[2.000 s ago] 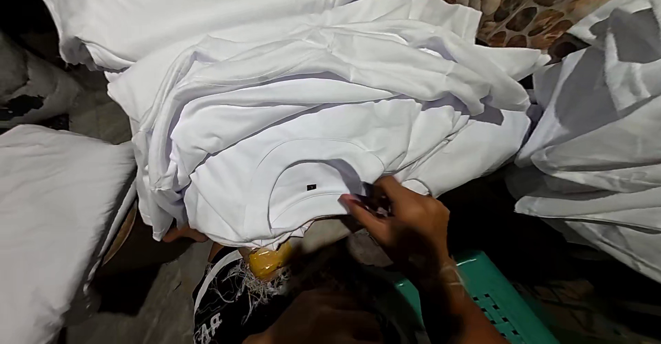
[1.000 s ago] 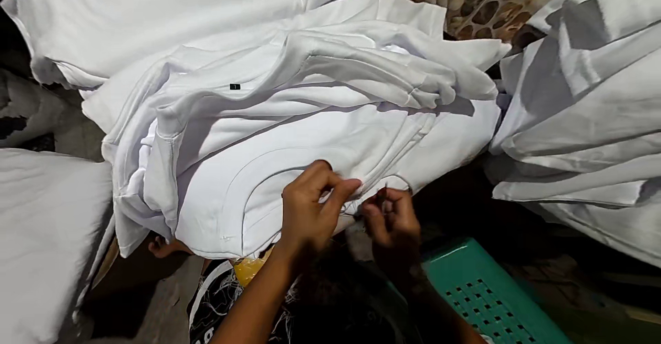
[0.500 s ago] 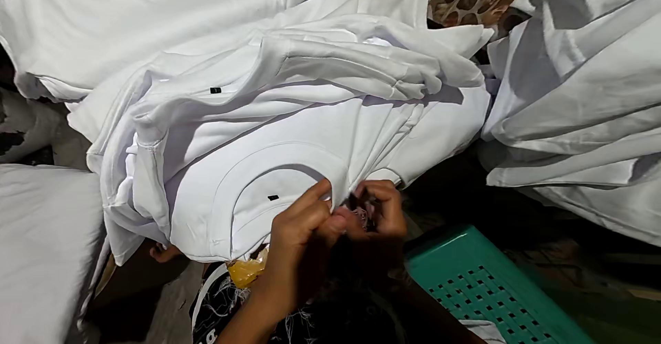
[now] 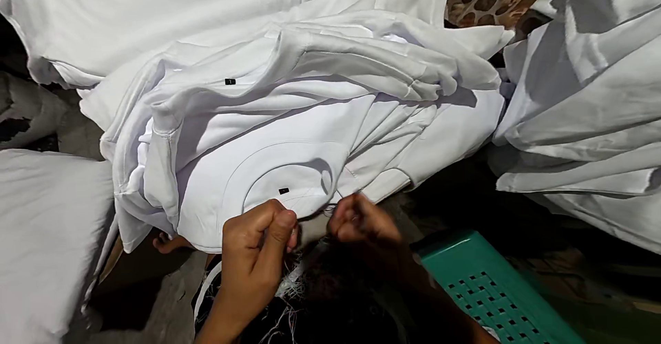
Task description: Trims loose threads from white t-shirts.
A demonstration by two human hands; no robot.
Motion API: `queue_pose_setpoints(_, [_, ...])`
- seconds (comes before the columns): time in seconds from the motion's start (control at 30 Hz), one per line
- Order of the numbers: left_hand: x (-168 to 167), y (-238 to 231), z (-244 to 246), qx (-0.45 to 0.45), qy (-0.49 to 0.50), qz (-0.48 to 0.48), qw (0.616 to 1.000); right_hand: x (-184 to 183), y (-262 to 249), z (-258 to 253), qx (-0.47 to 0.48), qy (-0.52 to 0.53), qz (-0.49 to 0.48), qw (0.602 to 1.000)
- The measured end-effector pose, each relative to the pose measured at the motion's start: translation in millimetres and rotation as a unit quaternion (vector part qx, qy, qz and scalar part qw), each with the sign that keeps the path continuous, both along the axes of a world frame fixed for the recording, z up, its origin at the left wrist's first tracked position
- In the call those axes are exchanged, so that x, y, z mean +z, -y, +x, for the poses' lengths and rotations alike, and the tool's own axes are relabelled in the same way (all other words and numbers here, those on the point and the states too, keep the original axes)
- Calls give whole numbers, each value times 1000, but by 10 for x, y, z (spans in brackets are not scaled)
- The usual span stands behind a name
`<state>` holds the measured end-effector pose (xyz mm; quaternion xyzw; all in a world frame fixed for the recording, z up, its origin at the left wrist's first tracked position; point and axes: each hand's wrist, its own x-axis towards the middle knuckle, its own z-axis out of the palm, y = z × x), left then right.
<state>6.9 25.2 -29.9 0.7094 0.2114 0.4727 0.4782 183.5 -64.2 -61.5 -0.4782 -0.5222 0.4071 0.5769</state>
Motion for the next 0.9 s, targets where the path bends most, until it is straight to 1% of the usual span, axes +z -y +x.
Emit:
queue_pose_setpoints(0.03, [-14, 12, -11, -3, -10, 10, 1000, 34, 18, -50, 97, -69, -32, 992])
queue_pose_setpoints(0.07, [-31, 23, -24, -6, -19, 18, 1000, 62, 5, -100, 173, -138, -61, 973])
queue_pose_setpoints(0.1, [-50, 33, -38, -7, -24, 24, 999, 86, -28, -145, 215, -208, -85, 950])
queue_pose_setpoints(0.13, [-69, 44, -51, -7, -29, 29, 999, 113, -71, -175, 224, -272, -107, 930])
queue_pose_setpoints(0.2, [-101, 70, -87, -3, -34, 39, 999, 143, -176, -169, 192, -358, -113, 907])
queue_pose_setpoints(0.27, [-114, 115, -177, 4, -49, 57, 997, 134, -257, -110, 155, -413, -98, 892])
queue_pose_setpoints(0.3, [-106, 150, -264, -10, -75, 68, 995, 126, -264, -81, 146, -415, -98, 893])
queue_pose_setpoints(0.37, [-51, 276, -462, -73, -174, 82, 979, 136, -214, -73, 153, -356, -109, 915])
queue_pose_setpoints(0.4, [-15, 353, -533, -116, -215, 73, 967, 144, -181, -95, 170, -306, -104, 931])
queue_pose_setpoints(0.43, [16, 416, -582, -130, -240, 67, 960, 152, -153, -131, 190, -252, -83, 945])
queue_pose_setpoints(0.47, [44, 460, -613, -86, -255, 70, 961, 167, -140, -178, 199, -184, -44, 962])
queue_pose_setpoints(0.5, [57, 469, -622, 12, -267, 88, 960, 199, -142, -234, 185, -99, 4, 978])
queue_pose_setpoints(0.53, [45, 421, -613, 129, -284, 117, 943, 240, -162, -296, 145, -1, 54, 988])
queue_pose_setpoints(0.57, [2, 333, -595, 230, -319, 142, 909, 267, -203, -359, 84, 94, 104, 987])
queue_pose_setpoints(0.6, [-61, 240, -573, 290, -371, 145, 870, 268, -265, -414, 15, 180, 148, 972])
queue_pose_setpoints(0.63, [-133, 163, -547, 310, -416, 124, 846, 245, -347, -461, -50, 247, 177, 951])
queue_pose_setpoints(0.67, [-211, 107, -529, 317, -427, 105, 840, 209, -434, -496, -95, 297, 178, 933])
queue_pose_setpoints(0.7, [-283, 67, -529, 339, -394, 108, 848, 154, -521, -514, -108, 327, 156, 926])
queue_pose_setpoints(0.73, [-337, 38, -545, 362, -313, 107, 871, 82, -598, -525, -98, 345, 119, 926])
queue_pose_setpoints(0.77, [-376, 16, -560, 365, -182, 79, 909, 4, -655, -537, -87, 354, 83, 927])
queue_pose_setpoints(0.8, [-397, -9, -550, 337, -27, 14, 941, -72, -690, -558, -93, 360, 70, 926])
queue_pose_setpoints(0.83, [-394, -38, -523, 283, 115, -77, 949, -107, -700, -572, -99, 356, 70, 926])
queue_pose_setpoints(0.87, [-379, -55, -494, 223, 220, -162, 936, -117, -698, -566, -98, 342, 72, 932])
queue_pose_setpoints(0.9, [-369, -56, -475, 173, 279, -224, 918, -118, -692, -540, -88, 318, 69, 941])
